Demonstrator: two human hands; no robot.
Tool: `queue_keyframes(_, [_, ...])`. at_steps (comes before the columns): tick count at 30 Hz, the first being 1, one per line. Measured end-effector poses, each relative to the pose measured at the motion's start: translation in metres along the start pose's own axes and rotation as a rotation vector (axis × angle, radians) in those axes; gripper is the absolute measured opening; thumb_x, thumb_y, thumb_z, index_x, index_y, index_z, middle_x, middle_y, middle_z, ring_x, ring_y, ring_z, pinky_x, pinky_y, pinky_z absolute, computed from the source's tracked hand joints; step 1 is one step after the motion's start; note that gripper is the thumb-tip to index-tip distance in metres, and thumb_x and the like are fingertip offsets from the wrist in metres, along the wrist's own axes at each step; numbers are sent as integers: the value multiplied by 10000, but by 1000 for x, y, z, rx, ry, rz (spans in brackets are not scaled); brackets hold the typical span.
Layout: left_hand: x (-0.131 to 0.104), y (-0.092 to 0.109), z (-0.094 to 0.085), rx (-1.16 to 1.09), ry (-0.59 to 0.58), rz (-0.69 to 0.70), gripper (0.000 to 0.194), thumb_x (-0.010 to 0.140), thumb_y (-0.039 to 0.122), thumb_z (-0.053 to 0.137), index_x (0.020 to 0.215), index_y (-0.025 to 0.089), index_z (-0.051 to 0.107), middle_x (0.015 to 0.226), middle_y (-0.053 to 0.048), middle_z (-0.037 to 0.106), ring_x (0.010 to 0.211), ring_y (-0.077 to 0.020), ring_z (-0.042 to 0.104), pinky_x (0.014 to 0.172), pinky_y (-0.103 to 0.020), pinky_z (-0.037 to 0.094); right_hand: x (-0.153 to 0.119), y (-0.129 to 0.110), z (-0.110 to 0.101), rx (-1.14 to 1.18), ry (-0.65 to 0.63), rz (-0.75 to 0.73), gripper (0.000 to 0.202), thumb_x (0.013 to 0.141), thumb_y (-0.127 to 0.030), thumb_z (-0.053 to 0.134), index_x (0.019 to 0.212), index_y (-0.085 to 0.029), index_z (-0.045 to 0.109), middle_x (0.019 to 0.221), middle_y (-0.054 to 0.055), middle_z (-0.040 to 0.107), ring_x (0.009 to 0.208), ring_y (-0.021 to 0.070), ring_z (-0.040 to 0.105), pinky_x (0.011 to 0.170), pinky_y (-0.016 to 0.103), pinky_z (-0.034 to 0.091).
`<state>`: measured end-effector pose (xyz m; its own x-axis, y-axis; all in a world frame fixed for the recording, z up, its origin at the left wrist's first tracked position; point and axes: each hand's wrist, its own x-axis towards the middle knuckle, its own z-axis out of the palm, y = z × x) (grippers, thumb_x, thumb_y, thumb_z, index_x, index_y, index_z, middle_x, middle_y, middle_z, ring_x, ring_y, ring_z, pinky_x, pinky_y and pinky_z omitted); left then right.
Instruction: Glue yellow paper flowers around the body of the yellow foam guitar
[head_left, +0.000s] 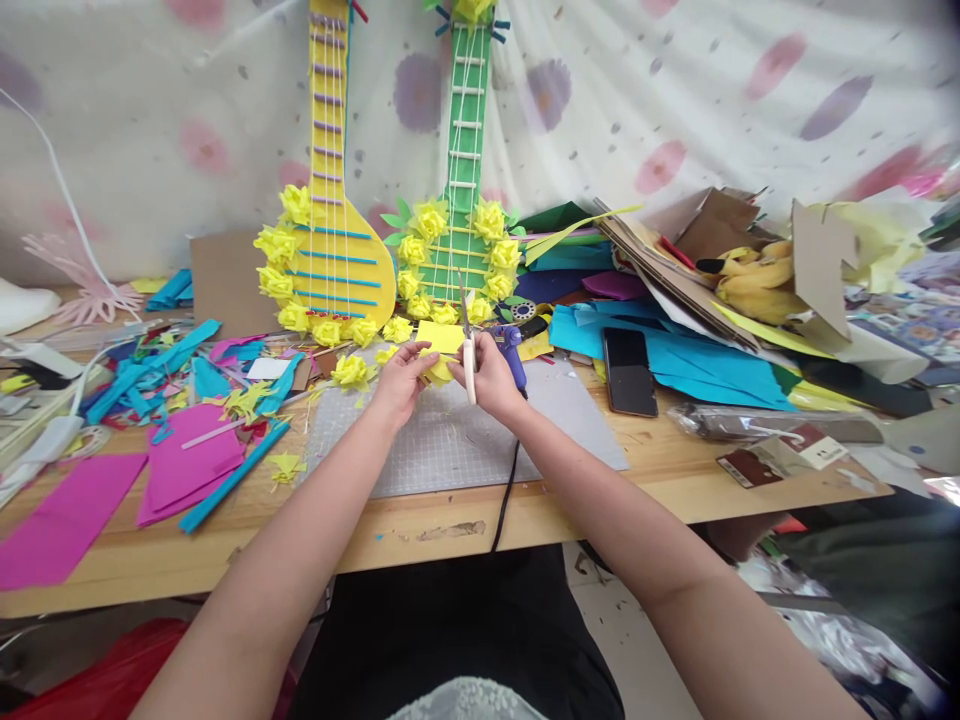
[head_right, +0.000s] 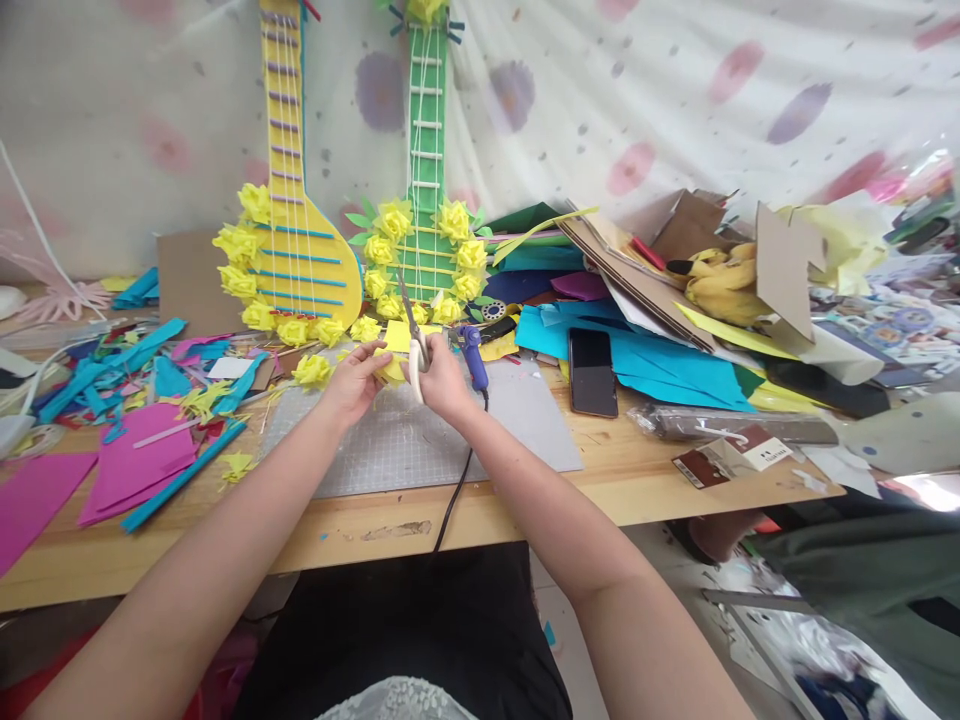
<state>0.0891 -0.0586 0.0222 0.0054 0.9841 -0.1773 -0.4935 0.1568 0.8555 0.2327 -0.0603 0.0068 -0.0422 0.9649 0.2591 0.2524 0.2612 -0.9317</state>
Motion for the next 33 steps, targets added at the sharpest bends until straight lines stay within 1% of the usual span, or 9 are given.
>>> queue_keyframes(4, [1,-1,-1,50,28,66,343,485,123,790,788,176,638,606,64,558,568,-77,559,604,-218,428,-1,-4,2,12,13,34,333,656,-359,643,833,-247,385,774,-27,508,742,155,514,690,305,425])
queue_keyframes(7, [-1,1,0,91,110,71,371,495,113,793,833,183,654,599,70,553,570,-75,561,607,-212,431,-1,-6,5,11,33,72,340,644,-349,646,815,-247,370,755,-34,494,733,156,512,697,308,416])
queue_keyframes(9, [-2,3,1,71,115,-8,341,543,144,789,849,180,642,650,47,605,585,-82,580,597,-214,440,0,-7,7,12,49,90,347,642,-346,650,819,-247,369,747,-38,486,736,157,512,708,312,418])
queue_keyframes(11, [-5,5,2,33,43,-155,253,613,188,765,827,160,632,681,15,639,567,-82,580,573,-215,451,0,-6,8,22,71,96,353,645,-344,654,832,-246,372,752,-38,486,741,157,512,718,315,421])
queue_keyframes(13, [-7,6,1,2,-11,-279,164,658,183,736,769,142,623,633,12,625,516,-70,552,548,-210,459,0,-4,8,36,91,94,356,650,-344,659,842,-244,377,756,-37,487,741,155,512,722,314,423])
queue_keyframes(15, [-9,4,2,-18,-8,-324,123,669,138,719,733,141,614,578,29,593,476,-58,525,529,-200,461,0,-1,9,48,107,87,356,654,-343,663,849,-243,383,762,-35,492,739,151,512,723,310,423])
queue_keyframes(21, [-10,0,8,-33,75,-288,141,657,90,709,757,146,626,612,27,623,499,-61,551,525,-191,466,0,8,15,66,155,76,333,679,-333,650,883,-246,402,796,-32,532,738,144,532,711,296,427])
queue_keyframes(28, [-9,-2,8,4,93,-282,149,646,118,716,763,148,629,667,4,644,547,-84,588,569,-220,489,-1,6,17,62,181,80,318,684,-326,639,883,-246,403,830,-18,548,737,146,537,710,300,426])
queue_keyframes(33, [-10,-6,10,37,131,-198,128,630,95,704,730,138,637,704,-5,660,585,-85,583,574,-223,493,-1,8,18,99,175,97,348,669,-353,661,876,-242,403,813,-24,539,721,136,525,712,300,431])
